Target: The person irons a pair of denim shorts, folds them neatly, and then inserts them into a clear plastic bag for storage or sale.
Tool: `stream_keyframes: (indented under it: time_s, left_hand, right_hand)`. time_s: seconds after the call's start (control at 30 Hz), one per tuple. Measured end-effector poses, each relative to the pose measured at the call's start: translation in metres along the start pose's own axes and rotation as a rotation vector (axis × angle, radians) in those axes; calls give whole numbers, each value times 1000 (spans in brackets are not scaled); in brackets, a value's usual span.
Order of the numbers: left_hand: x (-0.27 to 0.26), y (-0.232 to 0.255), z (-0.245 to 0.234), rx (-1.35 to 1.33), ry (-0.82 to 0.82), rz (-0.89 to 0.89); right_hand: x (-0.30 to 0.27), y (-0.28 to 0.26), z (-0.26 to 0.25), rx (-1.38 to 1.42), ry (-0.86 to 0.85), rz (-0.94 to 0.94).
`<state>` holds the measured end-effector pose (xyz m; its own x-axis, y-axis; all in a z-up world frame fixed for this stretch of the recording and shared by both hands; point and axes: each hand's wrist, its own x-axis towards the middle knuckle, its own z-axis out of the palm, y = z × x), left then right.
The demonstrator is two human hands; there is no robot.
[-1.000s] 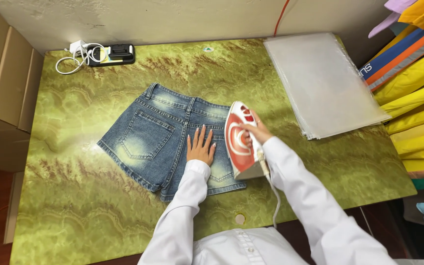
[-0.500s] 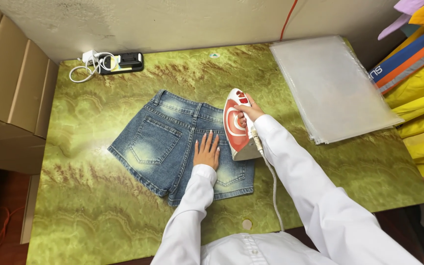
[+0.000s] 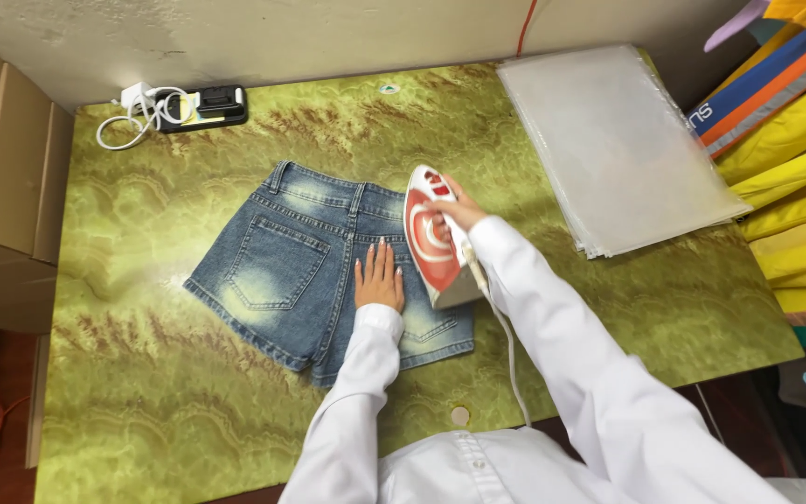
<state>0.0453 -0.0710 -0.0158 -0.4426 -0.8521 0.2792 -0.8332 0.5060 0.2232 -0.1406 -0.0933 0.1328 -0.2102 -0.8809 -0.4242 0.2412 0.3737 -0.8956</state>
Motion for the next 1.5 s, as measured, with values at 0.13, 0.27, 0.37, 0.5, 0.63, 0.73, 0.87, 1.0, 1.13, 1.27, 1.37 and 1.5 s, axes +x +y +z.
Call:
stream_keyframes:
  time_s: [0.13, 0.27, 0.37, 0.5, 0.63, 0.73, 0.87, 1.0, 1.13, 1.27, 1.37, 1.5]
  left_hand:
    - [1, 5, -13, -51, -53, -43]
    - [-1, 6, -10, -119, -105, -64]
    - [-8, 8, -9, -182, -141, -80]
    - [-9, 12, -8, -239, -101, -101]
    - [-5, 19, -6, -293, -48, -129]
    - [-3, 23, -6, -341, -12, -170]
    - [-2, 20, -3, -390, 20, -177]
    - [-4, 16, 1, -511, 68, -188]
    - [-5, 20, -6, -553, 88, -220]
    - [-5, 19, -10, -647, 100, -220]
    - [-6, 15, -3, -703, 102, -236]
    - [-1, 6, 24, -764, 35, -312]
  right_hand:
    - [27, 10, -6, 62, 39, -35]
    - [-11, 15, -5, -34, 47, -63]
    - [-60, 24, 6, -86, 43, -7]
    - [-67, 35, 13, 59, 57, 102]
    - [-39, 19, 18, 42, 43, 48]
    - [-5, 20, 13, 25, 73, -6]
    - [-8, 13, 15, 66, 51, -23]
    - [-80, -20, 37, -120, -106, 8]
    - [-70, 10, 25, -96, -141, 113]
    - [-37, 9, 33, -55, -125, 63]
    - [-3, 3, 39, -3, -70, 30]
    - [15, 5, 41, 43, -15, -10]
